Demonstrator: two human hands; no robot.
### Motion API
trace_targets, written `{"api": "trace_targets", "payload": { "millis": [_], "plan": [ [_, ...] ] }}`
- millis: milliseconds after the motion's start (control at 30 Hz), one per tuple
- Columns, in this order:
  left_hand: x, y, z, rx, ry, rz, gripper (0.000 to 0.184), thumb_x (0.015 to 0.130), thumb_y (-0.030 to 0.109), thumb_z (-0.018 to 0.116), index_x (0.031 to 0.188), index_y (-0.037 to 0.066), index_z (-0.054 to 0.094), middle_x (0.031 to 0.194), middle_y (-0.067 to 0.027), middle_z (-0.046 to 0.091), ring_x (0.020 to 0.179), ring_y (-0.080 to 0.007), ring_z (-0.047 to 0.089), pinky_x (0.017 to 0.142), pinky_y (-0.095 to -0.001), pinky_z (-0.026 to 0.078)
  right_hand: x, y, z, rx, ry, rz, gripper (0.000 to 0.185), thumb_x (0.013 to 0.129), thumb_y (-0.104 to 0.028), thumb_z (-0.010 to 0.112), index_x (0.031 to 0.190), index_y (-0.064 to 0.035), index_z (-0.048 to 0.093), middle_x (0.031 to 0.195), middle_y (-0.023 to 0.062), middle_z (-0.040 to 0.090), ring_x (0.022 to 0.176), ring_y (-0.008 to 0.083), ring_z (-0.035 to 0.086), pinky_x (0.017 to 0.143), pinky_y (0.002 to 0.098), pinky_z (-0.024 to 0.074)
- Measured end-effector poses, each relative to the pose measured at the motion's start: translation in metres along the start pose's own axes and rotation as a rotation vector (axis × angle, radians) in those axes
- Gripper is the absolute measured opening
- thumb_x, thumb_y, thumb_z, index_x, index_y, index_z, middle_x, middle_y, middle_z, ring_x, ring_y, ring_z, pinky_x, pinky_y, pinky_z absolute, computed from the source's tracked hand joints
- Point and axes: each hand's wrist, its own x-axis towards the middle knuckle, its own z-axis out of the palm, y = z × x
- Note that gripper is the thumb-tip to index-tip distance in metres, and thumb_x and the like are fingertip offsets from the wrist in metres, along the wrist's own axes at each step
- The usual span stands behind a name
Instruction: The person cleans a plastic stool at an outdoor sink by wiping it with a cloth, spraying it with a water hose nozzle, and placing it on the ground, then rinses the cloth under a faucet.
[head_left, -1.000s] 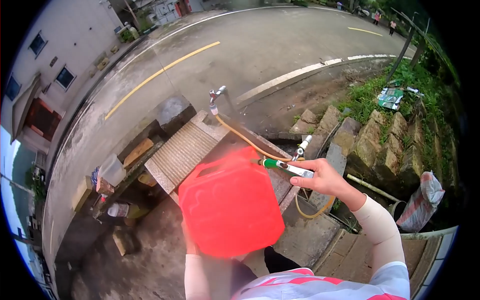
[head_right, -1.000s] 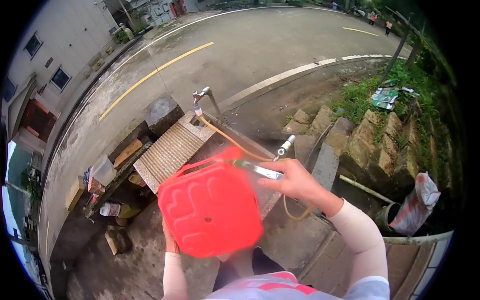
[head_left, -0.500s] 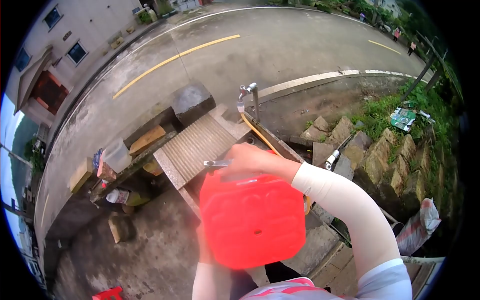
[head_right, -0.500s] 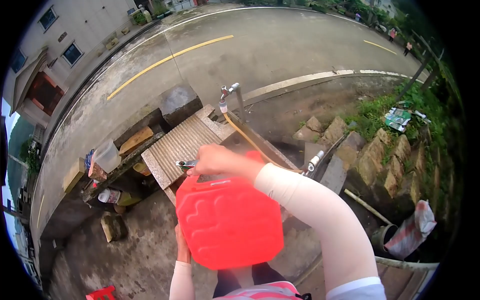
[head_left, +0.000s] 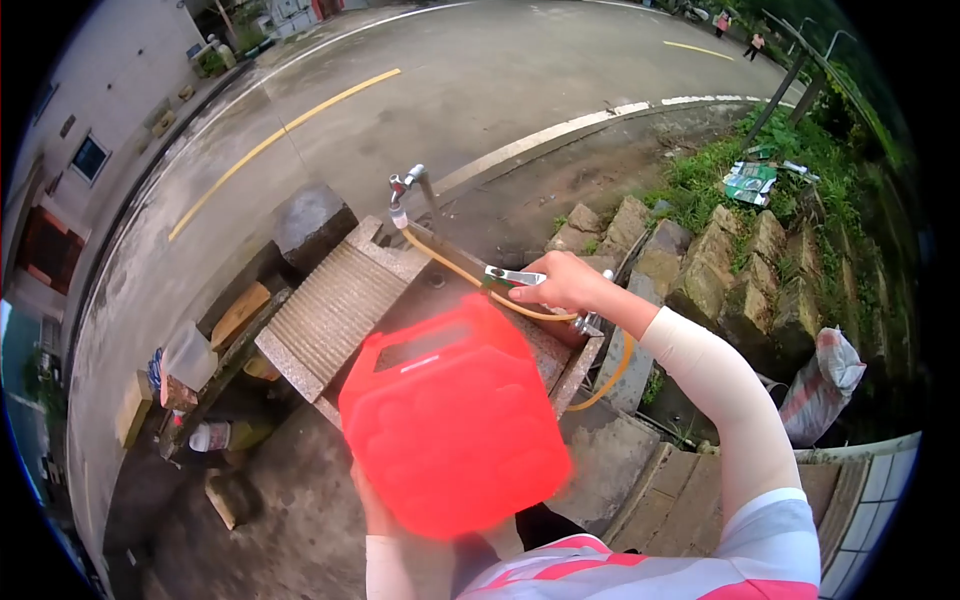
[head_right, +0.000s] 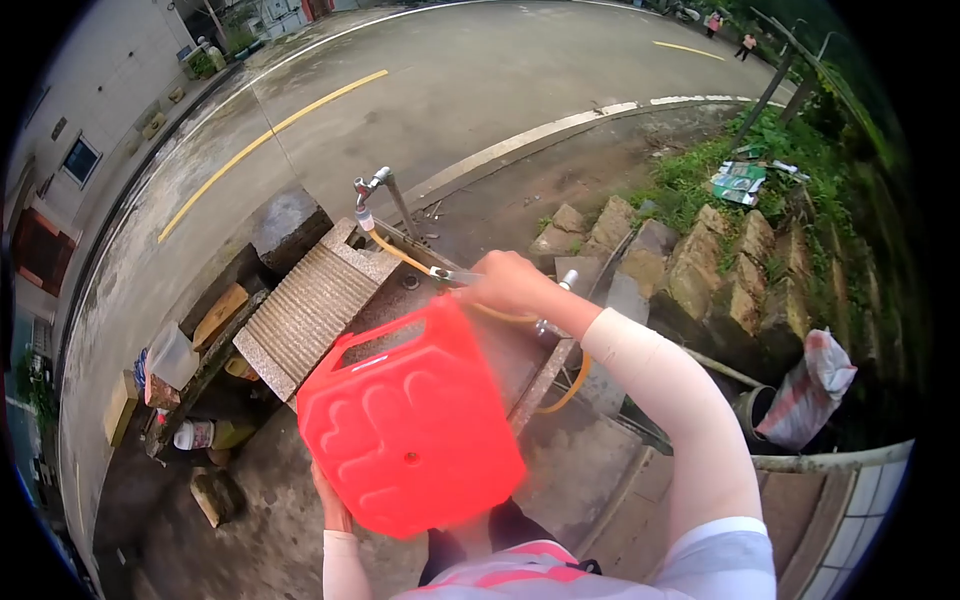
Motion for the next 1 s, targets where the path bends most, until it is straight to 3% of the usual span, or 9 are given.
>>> {"api": "trace_targets", "payload": {
  "millis": [100, 133, 200, 267, 333, 500, 700, 867, 1000],
  "plan": [
    [0.007, 0.007, 0.018, -0.063, -0.038, -0.034, 0.052, 0.100, 0.041, 0.038, 0.134, 0.002, 0.043, 0.128, -0.0107, 0.053, 0.109, -0.0236, 0.057, 0.090, -0.0369, 0.050, -0.044, 0.030, 0.015, 0.205, 0.067, -0.250, 0.045, 0.075, -0.037, 0.070, 0.109, -0.0079, 0.068, 0.092, 0.0150, 0.070, 0.087, 0.0304, 0.066, 0.080, 0.0371, 0.0498],
    [0.014, 0.007, 0.018, -0.097, -0.064, -0.052, 0.053, 0.100, 0.042, 0.038, 0.135, 0.003, 0.042, 0.130, -0.0108, 0.052, 0.111, -0.0241, 0.056, 0.091, -0.0373, 0.050, -0.064, 0.030, 0.018, 0.221, 0.039, -0.267, 0.053, 0.080, -0.036, 0.071, 0.121, -0.0032, 0.062, 0.087, 0.0147, 0.068, 0.075, 0.0174, 0.064, 0.071, 0.0311, 0.0495],
    [0.026, 0.008, 0.021, -0.104, -0.106, -0.068, 0.056, 0.099, 0.045, 0.038, 0.137, 0.003, 0.040, 0.133, -0.0111, 0.049, 0.116, -0.0254, 0.053, 0.095, -0.0381, 0.047, -0.077, 0.053, 0.049, 0.236, 0.280, -0.607, 0.052, 0.081, -0.033, 0.070, 0.122, -0.0019, 0.060, 0.097, 0.0202, 0.067, 0.084, 0.0239, 0.066, 0.076, 0.0329, 0.0494],
    [0.041, 0.009, 0.022, -0.059, -0.147, -0.053, 0.058, 0.099, 0.046, 0.037, 0.139, 0.004, 0.037, 0.137, -0.0114, 0.046, 0.121, -0.0267, 0.049, 0.099, -0.0390, 0.044, -0.105, 0.056, 0.050, 0.176, 0.307, -0.376, 0.050, 0.082, -0.028, 0.069, 0.121, 0.0012, 0.058, 0.100, 0.0203, 0.067, 0.088, 0.0260, 0.066, 0.079, 0.0327, 0.0498],
    [0.062, 0.009, 0.015, -0.038, -0.189, -0.023, 0.061, 0.099, 0.048, 0.037, 0.141, 0.004, 0.035, 0.140, -0.0117, 0.043, 0.125, -0.0271, 0.045, 0.103, -0.0394, 0.041, -0.106, 0.084, 0.065, 0.449, 0.321, -0.325, 0.053, 0.080, -0.036, 0.070, 0.120, -0.0035, 0.060, 0.093, 0.0216, 0.068, 0.086, 0.0316, 0.067, 0.076, 0.0378, 0.0504],
    [0.127, 0.006, -0.039, 0.126, -0.190, 0.037, 0.069, 0.096, 0.057, 0.033, 0.143, 0.006, 0.032, 0.145, -0.0106, 0.038, 0.130, -0.0283, 0.040, 0.109, -0.0423, 0.034, -0.098, 0.165, 0.133, 0.669, 0.331, -0.107, 0.057, 0.080, -0.040, 0.070, 0.123, -0.0050, 0.060, 0.103, 0.0206, 0.067, 0.093, 0.0295, 0.067, 0.081, 0.0356, 0.0500],
    [0.118, 0.019, -0.046, 0.136, -0.105, -0.096, 0.067, 0.096, 0.055, 0.039, 0.141, 0.006, 0.037, 0.142, -0.0100, 0.042, 0.129, -0.0270, 0.042, 0.108, -0.0416, 0.034, -0.083, 0.180, 0.185, 0.697, 0.385, -0.168, 0.054, 0.078, -0.040, 0.071, 0.122, -0.0094, 0.062, 0.103, 0.0192, 0.067, 0.094, 0.0326, 0.065, 0.085, 0.0379, 0.0490],
    [0.081, 0.011, -0.028, 0.196, -0.062, -0.191, 0.062, 0.094, 0.046, 0.052, 0.137, 0.003, 0.040, 0.138, -0.0114, 0.047, 0.125, -0.0284, 0.047, 0.105, -0.0447, 0.037, -0.038, 0.223, 0.196, 0.721, 0.314, 0.098, 0.047, 0.076, -0.039, 0.071, 0.113, -0.0097, 0.066, 0.089, 0.0159, 0.069, 0.079, 0.0272, 0.067, 0.074, 0.0366, 0.0498],
    [0.061, -0.005, -0.026, 0.225, 0.051, -0.144, 0.066, 0.092, 0.044, 0.057, 0.137, 0.000, 0.039, 0.138, -0.0130, 0.047, 0.124, -0.0296, 0.047, 0.104, -0.0457, 0.038, -0.024, 0.261, 0.222, 0.581, 0.199, 0.194, 0.050, 0.072, -0.042, 0.074, 0.109, -0.0092, 0.068, 0.088, 0.0137, 0.070, 0.081, 0.0253, 0.067, 0.075, 0.0362, 0.0496]
  ]
}}
